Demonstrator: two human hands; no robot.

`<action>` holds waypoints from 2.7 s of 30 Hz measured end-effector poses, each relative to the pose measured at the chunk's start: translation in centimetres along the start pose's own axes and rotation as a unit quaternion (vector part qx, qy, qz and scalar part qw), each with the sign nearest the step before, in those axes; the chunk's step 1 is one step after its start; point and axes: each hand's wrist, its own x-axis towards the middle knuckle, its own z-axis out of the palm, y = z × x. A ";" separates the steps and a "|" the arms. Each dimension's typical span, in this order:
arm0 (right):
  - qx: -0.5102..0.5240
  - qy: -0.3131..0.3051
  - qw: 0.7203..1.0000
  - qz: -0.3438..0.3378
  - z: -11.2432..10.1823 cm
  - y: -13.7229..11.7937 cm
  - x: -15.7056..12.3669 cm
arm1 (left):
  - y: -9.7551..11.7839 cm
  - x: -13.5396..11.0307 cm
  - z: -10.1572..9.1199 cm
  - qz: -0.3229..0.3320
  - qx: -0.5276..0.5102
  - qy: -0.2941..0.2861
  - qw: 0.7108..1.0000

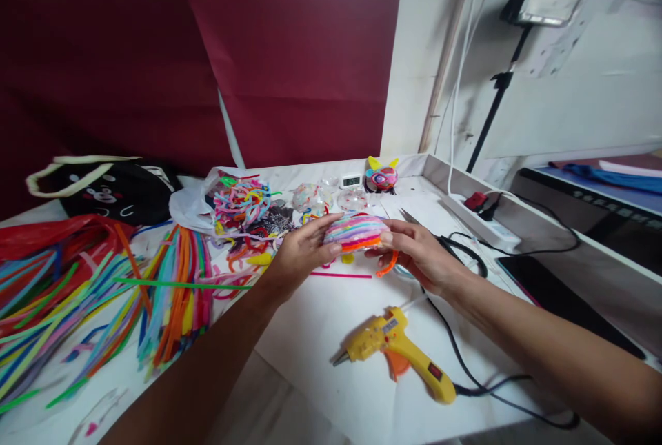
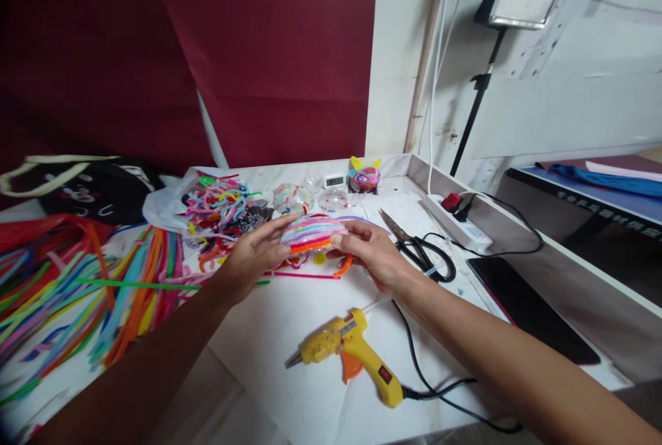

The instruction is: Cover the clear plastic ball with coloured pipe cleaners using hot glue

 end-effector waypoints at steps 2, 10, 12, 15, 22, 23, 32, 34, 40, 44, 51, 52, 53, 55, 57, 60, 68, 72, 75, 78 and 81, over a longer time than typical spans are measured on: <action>-0.005 0.001 1.000 -0.006 0.1 -0.1 -0.1 | 0.0 -0.1 0.0 -0.009 0.000 0.002 1.000; -0.091 -0.005 0.995 -0.027 -0.2 -0.5 0.1 | 0.6 -0.4 0.2 0.012 -0.022 -0.001 1.000; -0.089 -0.020 0.995 -0.038 -0.3 -0.6 0.1 | 0.8 -0.5 0.3 0.010 -0.023 -0.001 1.000; -0.067 -0.049 0.996 -0.033 -0.4 -0.5 0.2 | 1.1 -0.6 0.4 0.011 -0.026 0.001 1.000; -0.010 -0.050 0.997 -0.051 0.0 -0.4 0.1 | 1.0 -0.7 0.7 0.039 -0.029 -0.003 0.999; -0.009 -0.048 0.997 -0.054 0.1 -0.4 0.1 | 1.0 -0.7 0.7 0.042 -0.026 -0.001 0.999; 0.033 -0.049 0.998 -0.028 -0.1 0.2 0.6 | 0.7 -0.6 0.8 0.047 -0.028 0.005 0.999; 0.036 -0.050 0.998 -0.022 -0.1 0.4 0.6 | 0.6 -0.6 0.7 0.042 -0.034 0.011 0.998; 0.032 -0.056 0.998 -0.020 0.0 0.5 0.6 | 0.8 -0.6 1.0 0.020 -0.036 0.027 0.999; 0.027 -0.052 0.998 -0.015 0.1 0.4 0.6 | 0.7 -0.5 1.0 0.030 -0.026 0.034 0.999; 0.022 -0.018 0.999 -0.027 0.8 0.1 0.5 | -0.2 -0.2 0.6 0.039 -0.041 0.047 0.997; 0.022 -0.006 0.999 -0.031 1.0 -0.1 0.6 | -0.3 -0.1 0.6 0.053 -0.039 0.074 0.995; 0.018 0.011 0.999 -0.037 1.1 -0.4 0.7 | -0.3 0.0 0.6 0.071 -0.034 0.114 0.990; 0.004 0.053 0.997 -0.055 1.5 -0.8 1.0 | 0.0 0.1 0.5 0.113 -0.016 0.219 0.969; -0.009 0.088 0.993 -0.080 2.0 -1.3 1.4 | 0.5 -0.1 0.6 0.140 -0.002 0.304 0.942; -0.006 0.111 0.987 -0.120 3.0 -1.7 1.8 | 1.4 -0.6 1.8 0.089 -0.019 0.266 0.960; -0.005 0.147 0.974 -0.175 6.2 -1.6 1.6 | 2.5 0.2 7.0 0.101 -0.154 0.158 0.970; -0.011 0.157 0.971 -0.181 6.6 -1.2 1.6 | 2.7 0.8 7.5 0.104 -0.195 0.202 0.954; -0.021 0.177 0.966 -0.184 6.5 -1.1 1.8 | 2.9 1.1 7.6 0.111 -0.224 0.198 0.948; -0.020 0.176 0.966 -0.186 6.4 -1.4 1.7 | 3.1 1.5 7.5 0.112 -0.236 0.188 0.947; -0.021 0.155 0.972 -0.174 6.2 -2.0 1.1 | 3.0 1.9 7.0 0.115 -0.237 0.179 0.948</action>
